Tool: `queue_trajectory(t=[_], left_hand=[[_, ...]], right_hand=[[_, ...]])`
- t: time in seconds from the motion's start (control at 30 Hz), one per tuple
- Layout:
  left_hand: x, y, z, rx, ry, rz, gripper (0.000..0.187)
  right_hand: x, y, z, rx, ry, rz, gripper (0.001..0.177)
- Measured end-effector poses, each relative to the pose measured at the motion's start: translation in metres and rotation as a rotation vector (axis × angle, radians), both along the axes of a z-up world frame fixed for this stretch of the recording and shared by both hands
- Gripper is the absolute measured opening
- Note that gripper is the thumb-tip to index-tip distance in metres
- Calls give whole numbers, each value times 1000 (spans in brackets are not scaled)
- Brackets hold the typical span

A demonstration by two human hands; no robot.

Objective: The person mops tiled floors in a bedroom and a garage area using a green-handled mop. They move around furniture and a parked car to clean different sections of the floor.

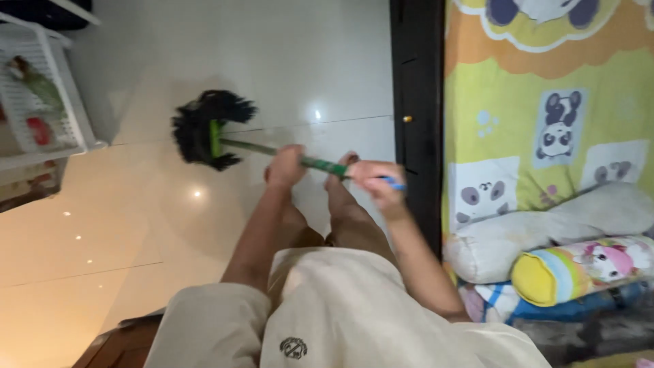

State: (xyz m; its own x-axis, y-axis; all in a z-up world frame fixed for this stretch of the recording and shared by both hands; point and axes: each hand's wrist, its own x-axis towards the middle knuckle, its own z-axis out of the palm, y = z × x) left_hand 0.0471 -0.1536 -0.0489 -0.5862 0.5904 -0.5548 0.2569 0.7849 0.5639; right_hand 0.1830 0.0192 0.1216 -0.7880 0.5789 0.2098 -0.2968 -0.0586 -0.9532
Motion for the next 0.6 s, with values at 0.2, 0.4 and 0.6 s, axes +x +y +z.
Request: queue_trajectory(t=[0.2, 0.4, 0.6], left_hand=[[-36, -162, -54, -351, 169, 196, 52], [-6, -162, -83, -346, 56, 230, 54], [81, 2, -51, 274, 191, -188, 50]], right_hand=[[-46, -138, -60, -72, -134, 228, 18], [-13, -150, -69, -102, -221, -13, 26], [85, -23, 9, -48, -423, -360, 17]])
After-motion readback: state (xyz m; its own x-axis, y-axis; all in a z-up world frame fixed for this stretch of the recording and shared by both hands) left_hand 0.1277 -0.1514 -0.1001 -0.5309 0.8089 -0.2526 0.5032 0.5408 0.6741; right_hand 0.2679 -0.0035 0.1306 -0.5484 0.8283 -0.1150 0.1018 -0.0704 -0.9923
